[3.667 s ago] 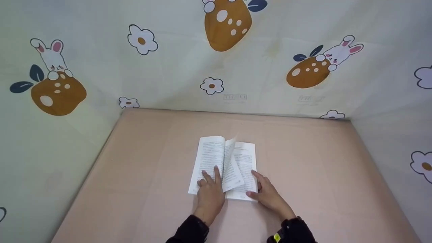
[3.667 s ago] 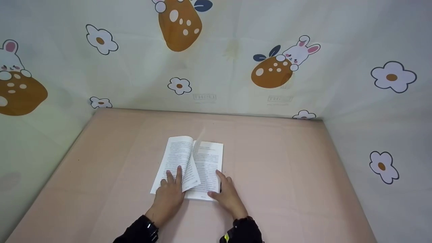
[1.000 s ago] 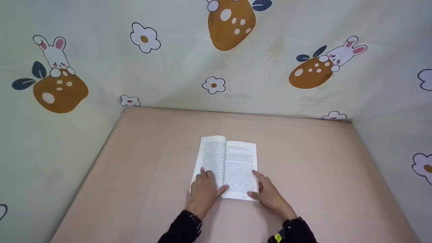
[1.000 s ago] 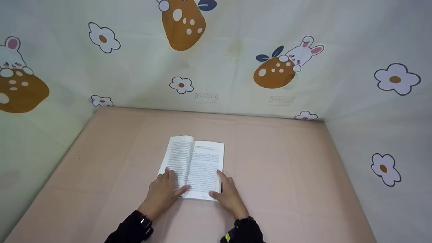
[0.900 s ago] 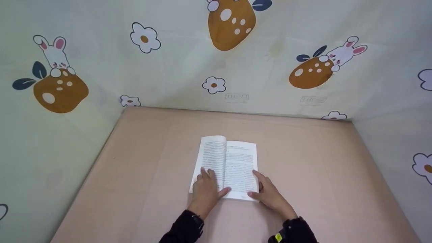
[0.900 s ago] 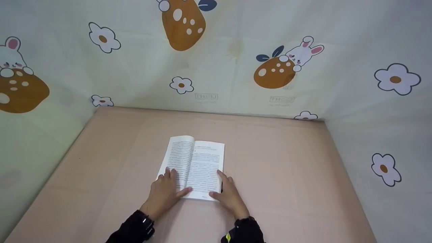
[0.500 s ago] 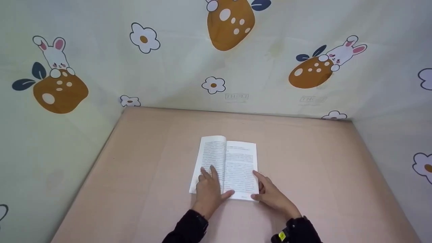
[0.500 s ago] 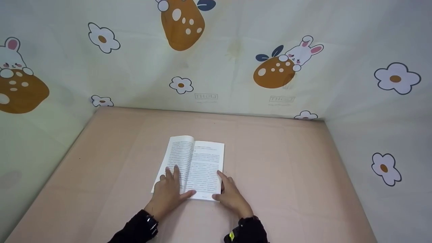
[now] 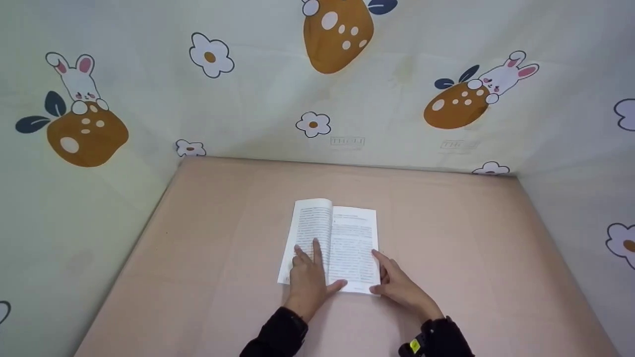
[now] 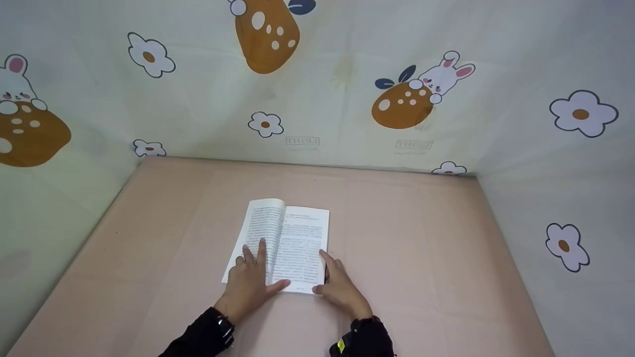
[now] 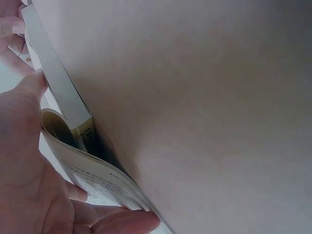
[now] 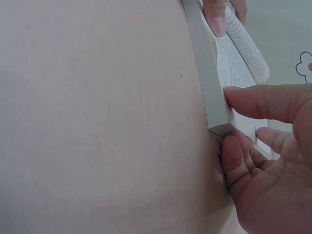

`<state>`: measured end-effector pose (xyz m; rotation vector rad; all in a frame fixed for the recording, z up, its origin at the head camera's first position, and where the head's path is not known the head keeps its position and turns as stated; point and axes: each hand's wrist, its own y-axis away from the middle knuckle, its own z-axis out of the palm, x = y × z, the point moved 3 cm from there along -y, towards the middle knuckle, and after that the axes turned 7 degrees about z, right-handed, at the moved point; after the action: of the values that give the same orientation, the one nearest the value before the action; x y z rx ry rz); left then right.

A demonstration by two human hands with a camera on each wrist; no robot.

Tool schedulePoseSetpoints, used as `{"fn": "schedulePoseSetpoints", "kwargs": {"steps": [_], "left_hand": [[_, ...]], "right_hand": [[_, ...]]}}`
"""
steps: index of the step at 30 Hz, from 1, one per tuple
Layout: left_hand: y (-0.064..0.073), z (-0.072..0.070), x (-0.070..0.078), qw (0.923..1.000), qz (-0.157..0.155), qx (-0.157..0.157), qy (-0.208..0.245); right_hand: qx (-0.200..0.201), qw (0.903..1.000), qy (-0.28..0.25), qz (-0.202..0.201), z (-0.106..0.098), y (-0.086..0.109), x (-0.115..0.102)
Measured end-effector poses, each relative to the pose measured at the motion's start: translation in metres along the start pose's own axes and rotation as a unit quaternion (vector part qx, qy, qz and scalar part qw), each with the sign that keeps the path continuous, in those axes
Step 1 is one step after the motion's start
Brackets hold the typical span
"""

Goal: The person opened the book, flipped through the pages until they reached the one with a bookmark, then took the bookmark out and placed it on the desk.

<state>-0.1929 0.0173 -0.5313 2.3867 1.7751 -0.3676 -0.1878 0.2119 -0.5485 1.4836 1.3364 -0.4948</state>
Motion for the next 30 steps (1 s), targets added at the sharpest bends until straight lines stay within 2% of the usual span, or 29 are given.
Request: {"fn": "schedulePoseSetpoints", "kwargs": {"steps": [13, 21, 24, 28, 30], "left_hand": [[-0.0003, 0.002, 0.0, 0.9999, 0.008, -0.011, -0.006], [0.0018, 0.0, -0.0021, 0.9989, 0.012, -0.026, 0.036], [0.0034, -0.0011, -0.0034, 0.9967, 0.019, -0.025, 0.075], [0.005, -0.0011, -0.0043, 0.9935, 0.027, -0.016, 0.109], [0.0051, 0.0001, -0.004, 0.9941, 0.028, -0.014, 0.104]], "right_hand": [[0.007, 0.9996, 0.005, -0.027, 0.0001, 0.0025, -0.0044], [0.02, 0.9987, 0.017, -0.043, 0.0024, 0.0014, -0.0048], [0.021, 0.9985, 0.012, -0.049, 0.0035, 0.0008, -0.0045], [0.033, 0.9987, 0.018, -0.034, 0.0044, 0.0011, -0.0042], [0.038, 0.9987, 0.022, -0.027, 0.005, 0.0017, -0.0044]]}}
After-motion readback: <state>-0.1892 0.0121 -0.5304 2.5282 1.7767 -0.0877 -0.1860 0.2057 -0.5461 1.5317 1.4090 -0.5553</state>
